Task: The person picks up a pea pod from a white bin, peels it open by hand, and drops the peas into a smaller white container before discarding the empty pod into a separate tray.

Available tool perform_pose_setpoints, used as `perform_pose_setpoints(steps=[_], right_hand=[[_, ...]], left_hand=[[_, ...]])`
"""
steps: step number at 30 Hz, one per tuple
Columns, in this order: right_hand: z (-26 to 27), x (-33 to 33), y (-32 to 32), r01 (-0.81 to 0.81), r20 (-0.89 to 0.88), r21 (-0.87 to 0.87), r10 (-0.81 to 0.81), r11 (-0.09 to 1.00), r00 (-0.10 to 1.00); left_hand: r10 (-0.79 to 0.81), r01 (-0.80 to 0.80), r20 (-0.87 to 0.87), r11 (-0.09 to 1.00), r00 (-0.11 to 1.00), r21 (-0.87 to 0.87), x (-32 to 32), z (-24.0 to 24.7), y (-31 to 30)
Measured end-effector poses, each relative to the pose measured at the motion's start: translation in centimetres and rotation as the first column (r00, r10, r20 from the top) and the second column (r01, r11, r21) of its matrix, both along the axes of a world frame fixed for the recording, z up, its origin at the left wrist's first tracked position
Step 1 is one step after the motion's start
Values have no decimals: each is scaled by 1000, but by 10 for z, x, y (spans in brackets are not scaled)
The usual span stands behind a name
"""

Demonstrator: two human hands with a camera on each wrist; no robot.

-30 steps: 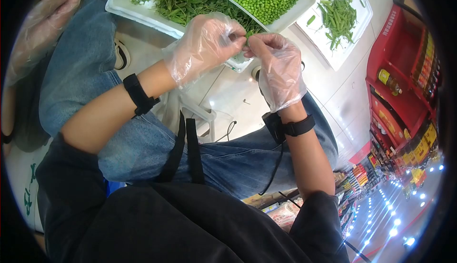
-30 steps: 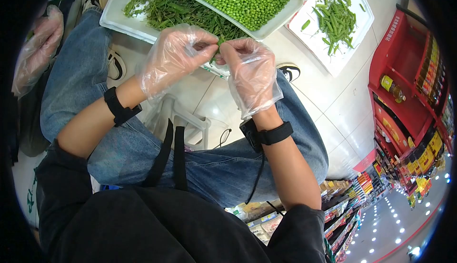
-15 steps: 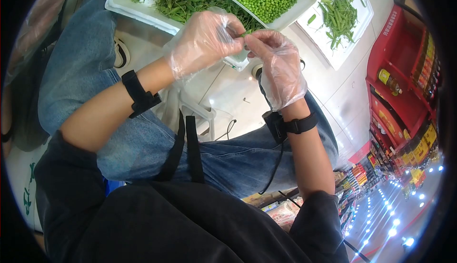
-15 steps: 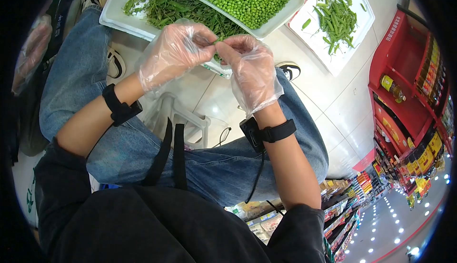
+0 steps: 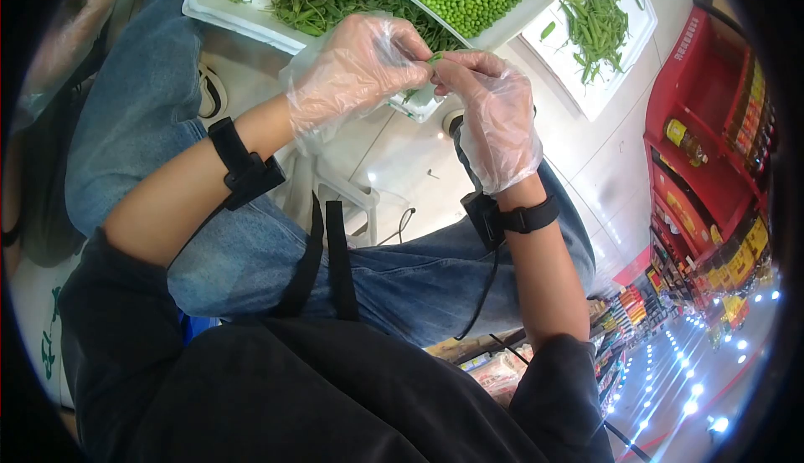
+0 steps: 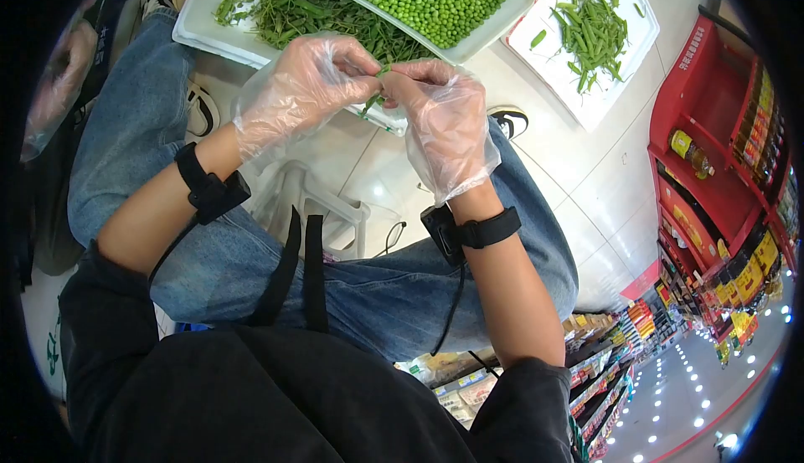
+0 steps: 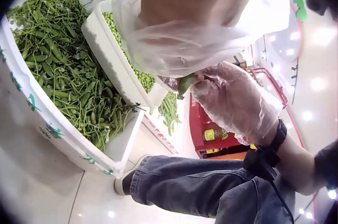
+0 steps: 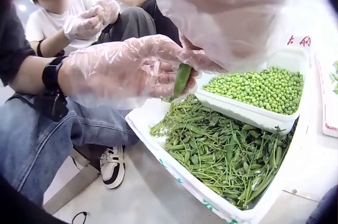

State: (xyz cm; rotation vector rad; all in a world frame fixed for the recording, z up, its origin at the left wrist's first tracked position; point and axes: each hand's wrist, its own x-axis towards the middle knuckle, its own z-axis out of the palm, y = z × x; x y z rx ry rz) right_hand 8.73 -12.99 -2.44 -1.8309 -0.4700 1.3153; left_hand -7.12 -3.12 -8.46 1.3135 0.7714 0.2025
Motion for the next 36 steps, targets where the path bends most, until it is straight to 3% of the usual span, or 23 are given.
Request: perform_pose_setpoints(steps=[5,7,11,13,17,19,23,26,28,36], right_hand=[[4,1,1,32,-54,11,-31,999,998],[3,5,1,80,-141,-18,-81,997,987],[3,8,1,123,-244,-31,-127,992,961],[1,4,2,192,-228,-39,-196,981,954],[6,2,7,154,-125,-71,-162,986,979],[6,4,6,-22,-17,-51,21,998,1000],[1,5,1,-109,87,-8,109,994,990],[4,6,3,-94,56,-26,95,995,994],[3,8,3,40,-157,-55,-48,998,986],[4,6,6,92,-244,-82,-110,992,963]], left_hand=[[-50,49,-8,999,999,-14,1,4,4],[-46,46,6,988,999,-147,2,8,6],[-34,46,69,982,997,-183,2,13,8],[-24,25,7,996,1000,-84,3,12,8],[-31,30,-25,999,999,-27,6,12,7],[-59,52,-68,994,996,-99,7,13,10],[-48,41,-32,981,998,-188,4,10,7],[-30,42,49,963,998,-267,3,11,6],[11,29,111,934,994,-356,3,8,6],[29,-3,73,943,997,-333,2,8,5]])
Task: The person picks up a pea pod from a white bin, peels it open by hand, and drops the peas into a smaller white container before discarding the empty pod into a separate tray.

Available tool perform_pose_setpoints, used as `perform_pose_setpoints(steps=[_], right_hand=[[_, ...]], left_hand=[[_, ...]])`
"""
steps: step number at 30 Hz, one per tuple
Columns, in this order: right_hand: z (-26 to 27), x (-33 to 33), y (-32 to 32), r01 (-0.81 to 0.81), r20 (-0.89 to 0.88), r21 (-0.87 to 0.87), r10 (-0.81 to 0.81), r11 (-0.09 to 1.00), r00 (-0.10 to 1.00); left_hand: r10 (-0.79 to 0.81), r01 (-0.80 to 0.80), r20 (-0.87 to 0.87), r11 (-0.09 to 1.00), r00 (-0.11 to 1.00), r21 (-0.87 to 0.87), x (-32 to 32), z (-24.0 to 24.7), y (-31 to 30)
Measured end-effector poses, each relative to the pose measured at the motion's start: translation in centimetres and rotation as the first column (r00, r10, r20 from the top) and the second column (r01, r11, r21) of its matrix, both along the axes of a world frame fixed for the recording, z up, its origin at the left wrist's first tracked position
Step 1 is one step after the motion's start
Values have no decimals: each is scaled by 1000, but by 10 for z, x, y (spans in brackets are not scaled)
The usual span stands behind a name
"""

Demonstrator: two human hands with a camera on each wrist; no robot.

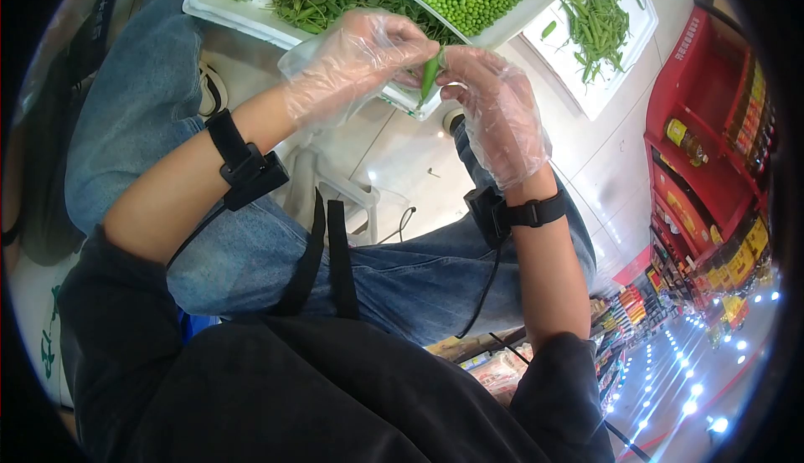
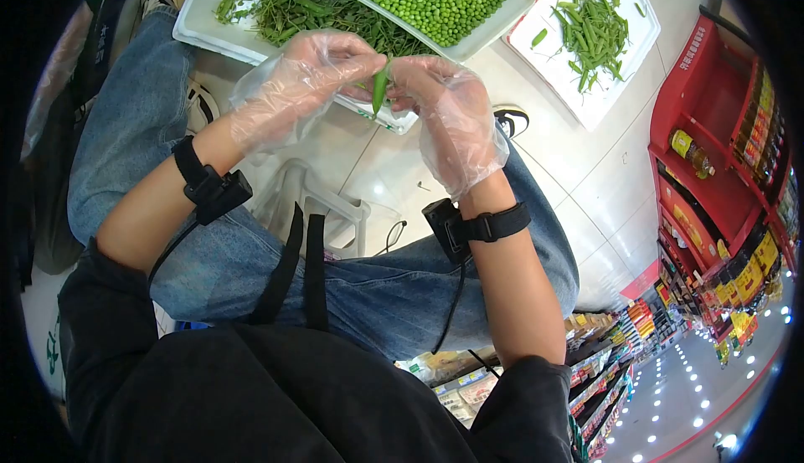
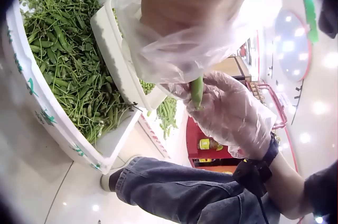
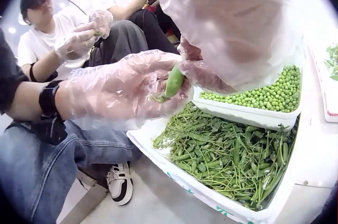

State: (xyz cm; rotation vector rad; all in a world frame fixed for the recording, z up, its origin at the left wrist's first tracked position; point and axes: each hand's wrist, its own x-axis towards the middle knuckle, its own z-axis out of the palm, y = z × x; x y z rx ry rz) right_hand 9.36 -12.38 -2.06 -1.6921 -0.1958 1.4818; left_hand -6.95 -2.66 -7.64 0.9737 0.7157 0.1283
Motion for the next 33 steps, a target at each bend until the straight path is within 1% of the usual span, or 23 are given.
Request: perform_pose_setpoints(steps=[1,2,4,7,11,13,14,16,17,19,23,26,28,29,31,33], right_hand=[[1,-1,1,16,-24,5,-16,1000,1000],[1,-3,1,16,-23,5,-16,1000,1000],[0,-6,-1,14,26,-50,-13,999,1000],[-8,-3,-5,3,-11,-74,-4,997,1000],[-10,-3,-6,-12,4,-56,12,998,1000],[-9,-4,-4,-30,31,-68,32,997,999],[-9,-3,-5,-30,31,-68,32,997,999],[-9,-3,-6,-12,-27,-24,11,1000,1000],[-9,-3,-5,-13,-28,-22,12,1000,1000],[-11,-3,-7,-23,1,-46,23,999,1000],[-15,-4,-8,-38,6,-42,38,998,999],[-15,-3,-8,-37,3,-59,38,998,999],[-13,-3,-6,-77,52,-40,80,996,995],[-14,-3,-6,-78,52,-40,80,996,995],[-15,-3,-7,-147,133,-92,158,985,978],[-17,-2,-9,-160,129,-84,170,984,977]], left_hand=[[4,-3,-14,998,1000,56,0,1,0],[4,-3,-14,998,1000,56,0,0,1],[-53,74,-116,979,992,187,1,-1,3],[-9,32,-131,984,991,175,3,3,2],[-15,47,-160,979,987,198,1,8,3],[-34,73,-154,963,988,260,1,5,2],[-34,73,-154,963,988,259,1,4,2],[-45,88,-134,939,990,332,0,5,3],[-44,87,-135,939,990,334,0,7,4],[-70,125,-147,906,987,404,0,9,4],[-67,131,-173,911,983,392,-2,2,1],[-43,91,-142,932,989,351,-2,0,0],[-73,101,-87,916,994,387,-2,0,1],[-73,101,-87,916,994,388,-3,0,1],[-120,163,-122,875,985,456,-3,4,1],[-113,156,-123,885,986,438,-3,1,-1]])
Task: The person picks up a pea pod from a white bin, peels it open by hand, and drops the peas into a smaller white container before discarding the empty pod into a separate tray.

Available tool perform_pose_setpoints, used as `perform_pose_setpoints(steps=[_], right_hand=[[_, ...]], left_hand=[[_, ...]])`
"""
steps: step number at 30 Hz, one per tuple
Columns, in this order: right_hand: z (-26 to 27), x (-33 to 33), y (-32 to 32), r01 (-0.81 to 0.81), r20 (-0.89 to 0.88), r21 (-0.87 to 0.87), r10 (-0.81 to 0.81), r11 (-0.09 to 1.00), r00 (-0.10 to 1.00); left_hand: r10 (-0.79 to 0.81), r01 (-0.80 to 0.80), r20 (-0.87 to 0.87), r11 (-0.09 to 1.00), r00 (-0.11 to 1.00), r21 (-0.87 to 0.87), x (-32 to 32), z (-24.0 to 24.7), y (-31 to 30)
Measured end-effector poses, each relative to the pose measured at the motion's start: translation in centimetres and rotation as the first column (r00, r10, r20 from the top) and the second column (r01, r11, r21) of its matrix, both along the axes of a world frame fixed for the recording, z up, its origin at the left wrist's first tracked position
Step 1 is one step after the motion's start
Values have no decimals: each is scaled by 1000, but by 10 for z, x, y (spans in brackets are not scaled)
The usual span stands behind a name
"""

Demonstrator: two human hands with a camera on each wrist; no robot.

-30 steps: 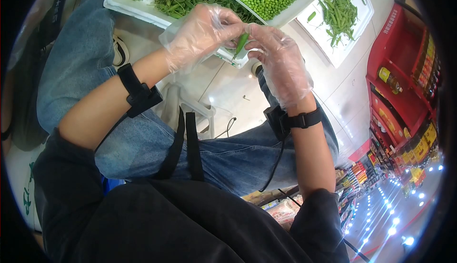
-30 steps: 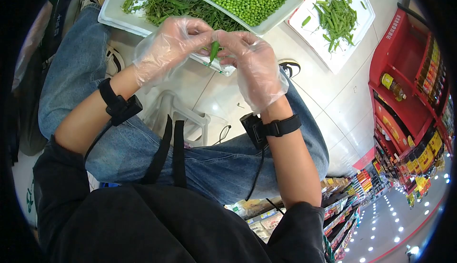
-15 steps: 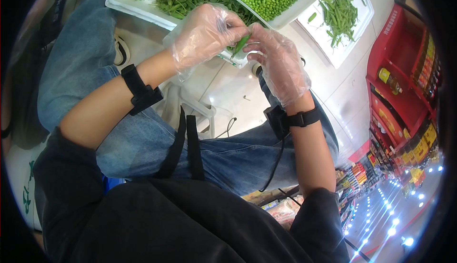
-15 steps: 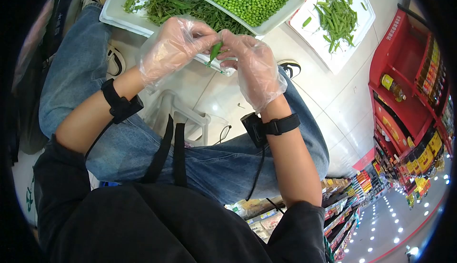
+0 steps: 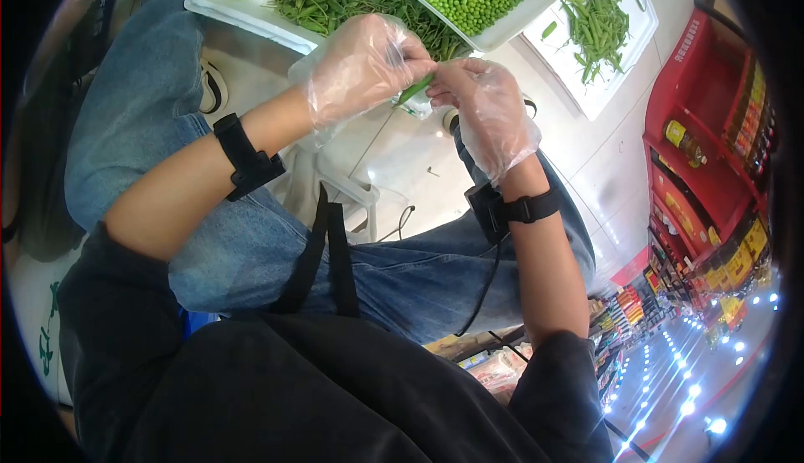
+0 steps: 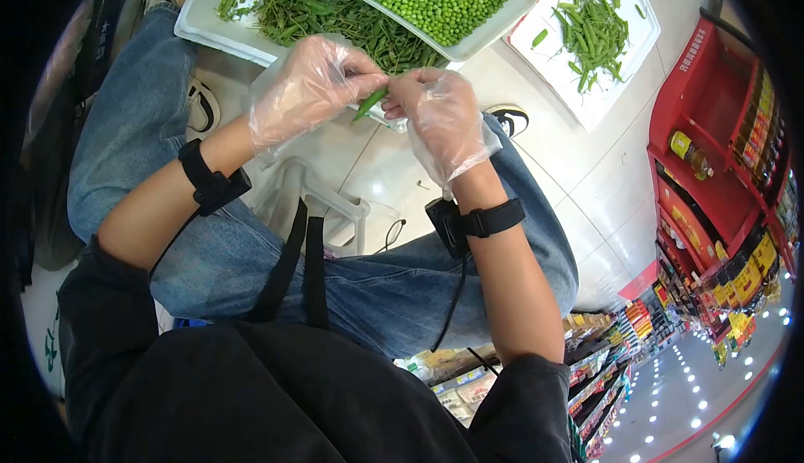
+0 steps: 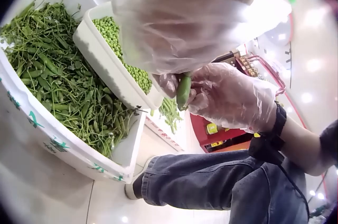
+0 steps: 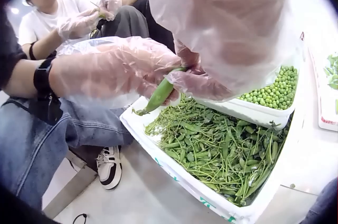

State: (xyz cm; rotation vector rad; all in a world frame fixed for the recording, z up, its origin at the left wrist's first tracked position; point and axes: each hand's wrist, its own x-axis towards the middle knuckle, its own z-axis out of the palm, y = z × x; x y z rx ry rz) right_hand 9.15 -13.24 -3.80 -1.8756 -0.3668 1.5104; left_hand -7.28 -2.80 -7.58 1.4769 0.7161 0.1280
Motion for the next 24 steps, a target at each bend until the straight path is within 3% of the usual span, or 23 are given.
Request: perform_pose_setpoints(steps=[8,14,16,20,22,24], right_hand=[[4,3,0,-16,-23,18,16,1000,1000],[-2,-1,-3,114,-131,-46,-119,992,984],[-5,-4,-4,91,-100,-87,-100,992,990],[-16,-5,-11,41,-40,-114,-46,993,998],[-21,-6,-15,36,-19,-29,-37,999,999],[-20,-3,-15,17,44,-29,-16,999,999]], left_hand=[[34,-37,-30,994,999,-104,3,-15,-1],[-6,1,-60,997,998,-72,2,1,-2],[-35,38,-47,997,998,68,1,5,-4],[-68,74,-91,995,994,64,3,1,-9],[32,-32,12,999,999,26,2,-7,-11],[39,-39,-24,999,999,-9,2,-13,-10]])
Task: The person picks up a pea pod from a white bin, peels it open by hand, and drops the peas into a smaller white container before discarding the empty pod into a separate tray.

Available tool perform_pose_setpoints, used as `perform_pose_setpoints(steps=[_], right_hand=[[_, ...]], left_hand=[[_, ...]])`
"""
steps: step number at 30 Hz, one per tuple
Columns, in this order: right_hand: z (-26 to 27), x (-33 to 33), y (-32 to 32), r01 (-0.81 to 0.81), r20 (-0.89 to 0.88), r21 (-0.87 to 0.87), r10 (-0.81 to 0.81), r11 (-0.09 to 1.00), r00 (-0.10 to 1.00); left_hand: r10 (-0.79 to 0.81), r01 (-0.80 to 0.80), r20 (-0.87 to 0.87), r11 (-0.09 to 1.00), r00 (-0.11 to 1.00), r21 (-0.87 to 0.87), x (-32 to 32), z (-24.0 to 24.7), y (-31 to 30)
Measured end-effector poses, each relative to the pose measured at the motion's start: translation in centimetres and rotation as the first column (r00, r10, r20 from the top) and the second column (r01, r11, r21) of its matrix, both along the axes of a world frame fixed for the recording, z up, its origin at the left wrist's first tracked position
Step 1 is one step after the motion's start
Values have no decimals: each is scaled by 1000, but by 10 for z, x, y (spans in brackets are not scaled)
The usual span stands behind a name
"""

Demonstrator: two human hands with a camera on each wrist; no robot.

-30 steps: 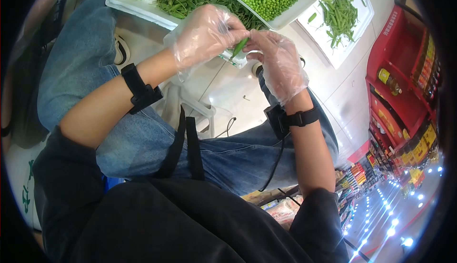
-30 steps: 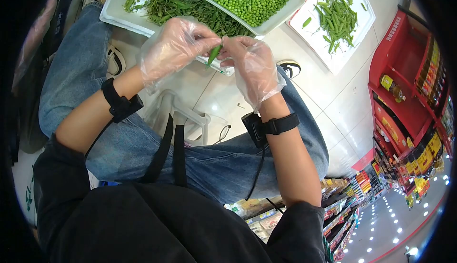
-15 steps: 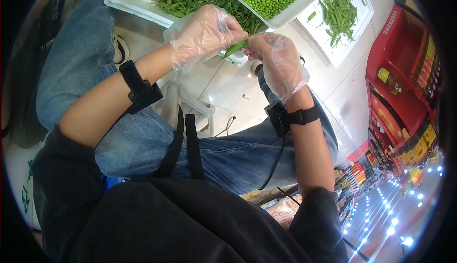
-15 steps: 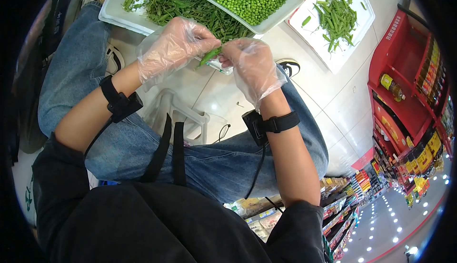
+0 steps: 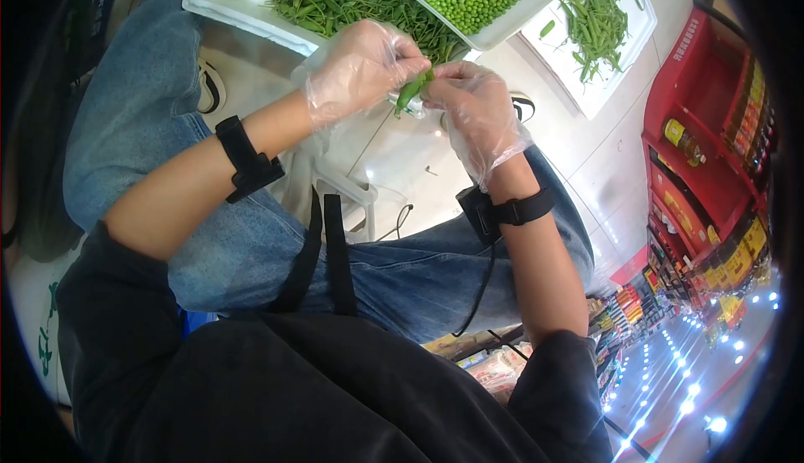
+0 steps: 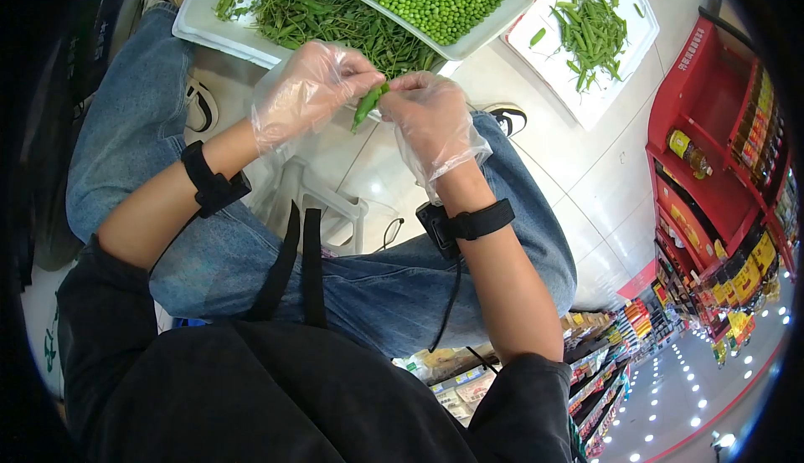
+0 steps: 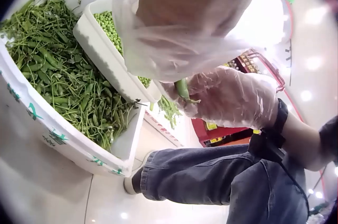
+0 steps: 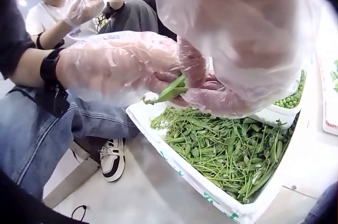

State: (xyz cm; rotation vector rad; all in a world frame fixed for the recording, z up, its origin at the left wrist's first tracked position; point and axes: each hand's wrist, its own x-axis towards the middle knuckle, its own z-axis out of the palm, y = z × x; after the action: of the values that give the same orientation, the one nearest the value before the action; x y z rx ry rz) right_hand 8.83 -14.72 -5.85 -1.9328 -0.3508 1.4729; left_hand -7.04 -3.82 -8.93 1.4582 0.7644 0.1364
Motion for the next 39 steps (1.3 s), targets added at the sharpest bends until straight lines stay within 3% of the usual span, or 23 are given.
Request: perform_pose_setpoints(steps=[2,4,8,10,14,22,26,28,31,35,39], right_hand=[[4,0,2,-22,63,-1,22,1000,998],[9,-1,3,-48,155,-7,48,999,987],[7,-3,2,-91,217,5,88,996,972],[3,-5,2,-106,282,125,67,986,957],[1,-11,2,-135,310,128,89,983,947],[5,-11,2,-194,292,53,171,980,941],[7,-14,3,-193,282,51,172,980,944],[6,-16,4,-245,386,58,204,968,900],[15,-17,8,-272,493,28,223,962,841],[15,-17,8,-318,546,80,225,945,807],[21,-13,12,-466,731,148,221,872,645]], left_hand=[[7,-9,-36,999,999,-35,-1,-1,0],[41,-36,16,974,999,-225,-2,0,0],[38,-24,44,962,998,-272,-2,-1,1],[80,-66,32,947,996,-316,-1,-2,1],[76,-68,18,958,997,-279,0,-6,0],[245,-222,4,882,969,-415,-1,-5,-4],[225,-214,-24,878,974,-428,-1,-5,-4],[95,-98,-26,977,995,-190,0,-4,-3],[60,-64,-94,997,994,-35,2,3,-8],[97,-106,-58,976,994,-191,-1,4,-7],[88,-98,-58,976,994,-193,1,-12,-9]])
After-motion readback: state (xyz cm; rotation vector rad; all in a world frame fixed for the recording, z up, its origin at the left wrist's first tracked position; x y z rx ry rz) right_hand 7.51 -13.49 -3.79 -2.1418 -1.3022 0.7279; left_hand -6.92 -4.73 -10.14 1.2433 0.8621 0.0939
